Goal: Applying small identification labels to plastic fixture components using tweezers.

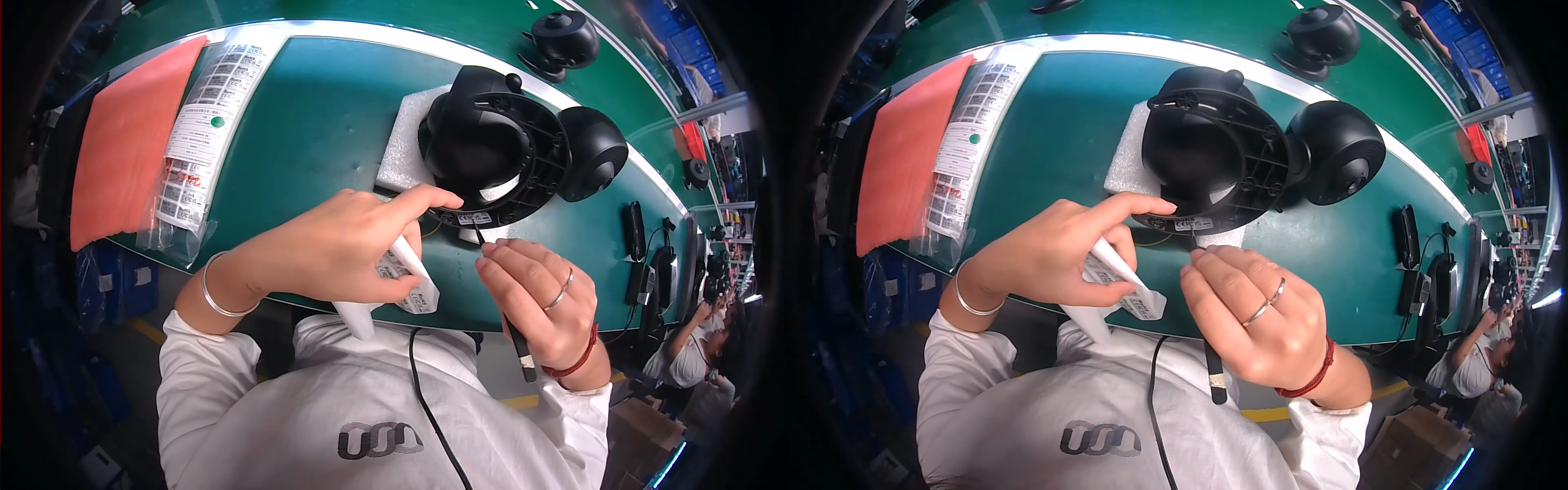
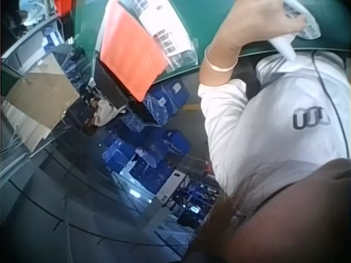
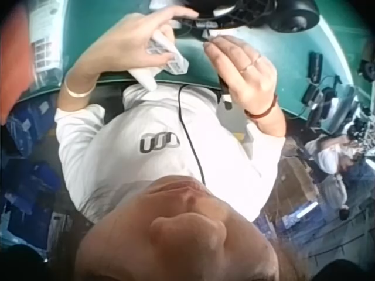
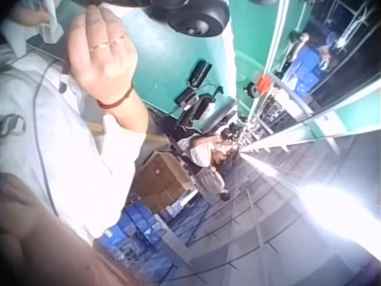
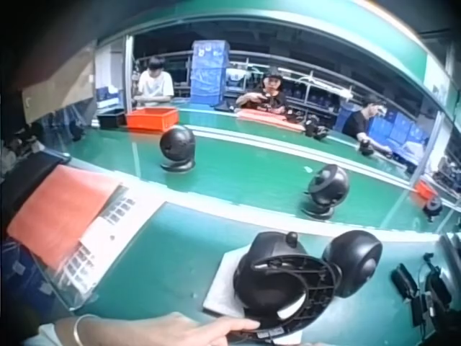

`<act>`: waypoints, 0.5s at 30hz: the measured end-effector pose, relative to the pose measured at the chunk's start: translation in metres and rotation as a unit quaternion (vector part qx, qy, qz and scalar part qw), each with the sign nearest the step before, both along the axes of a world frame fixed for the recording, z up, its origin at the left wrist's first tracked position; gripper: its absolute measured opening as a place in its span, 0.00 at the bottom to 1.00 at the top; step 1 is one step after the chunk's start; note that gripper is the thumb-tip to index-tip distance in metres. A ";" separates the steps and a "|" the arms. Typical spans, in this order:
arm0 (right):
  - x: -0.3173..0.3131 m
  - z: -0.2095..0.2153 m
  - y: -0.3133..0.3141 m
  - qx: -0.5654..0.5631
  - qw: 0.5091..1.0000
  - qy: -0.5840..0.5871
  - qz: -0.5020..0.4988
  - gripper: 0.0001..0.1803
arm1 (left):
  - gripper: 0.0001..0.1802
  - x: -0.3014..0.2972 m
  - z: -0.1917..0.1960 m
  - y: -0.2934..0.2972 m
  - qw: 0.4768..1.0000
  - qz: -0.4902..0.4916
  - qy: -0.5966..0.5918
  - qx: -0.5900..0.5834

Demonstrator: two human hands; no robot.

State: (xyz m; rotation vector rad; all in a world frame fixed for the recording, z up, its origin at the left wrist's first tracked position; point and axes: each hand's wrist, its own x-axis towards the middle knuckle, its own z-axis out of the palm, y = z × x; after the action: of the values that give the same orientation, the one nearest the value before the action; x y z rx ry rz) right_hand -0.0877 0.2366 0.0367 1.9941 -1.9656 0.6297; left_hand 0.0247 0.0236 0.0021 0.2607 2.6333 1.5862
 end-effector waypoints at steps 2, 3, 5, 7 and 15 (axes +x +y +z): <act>-0.004 -0.003 0.001 -0.014 1.000 0.001 0.009 0.13 | 0.40 0.001 -0.002 0.000 1.000 -0.001 0.012 0.005; -0.004 -0.005 0.001 -0.014 1.000 0.001 0.010 0.13 | 0.40 0.001 -0.002 0.000 1.000 -0.001 0.011 0.005; -0.002 -0.010 0.005 -0.045 0.994 -0.101 -0.020 0.13 | 0.40 0.001 -0.001 0.000 1.000 -0.008 0.008 0.000; 0.001 -0.017 0.008 -0.083 0.975 -0.195 -0.073 0.13 | 0.40 0.002 -0.002 0.001 1.000 -0.008 0.010 -0.002; 0.008 -0.042 0.021 -0.218 0.909 -0.335 -0.117 0.11 | 0.40 0.001 0.001 0.002 1.000 -0.017 -0.011 -0.005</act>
State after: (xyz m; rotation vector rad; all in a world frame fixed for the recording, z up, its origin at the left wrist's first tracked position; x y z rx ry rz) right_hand -0.0799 0.2578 -0.0057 1.3351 -2.0920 1.6827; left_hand 0.0255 0.0252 0.0028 0.2860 2.6056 1.5565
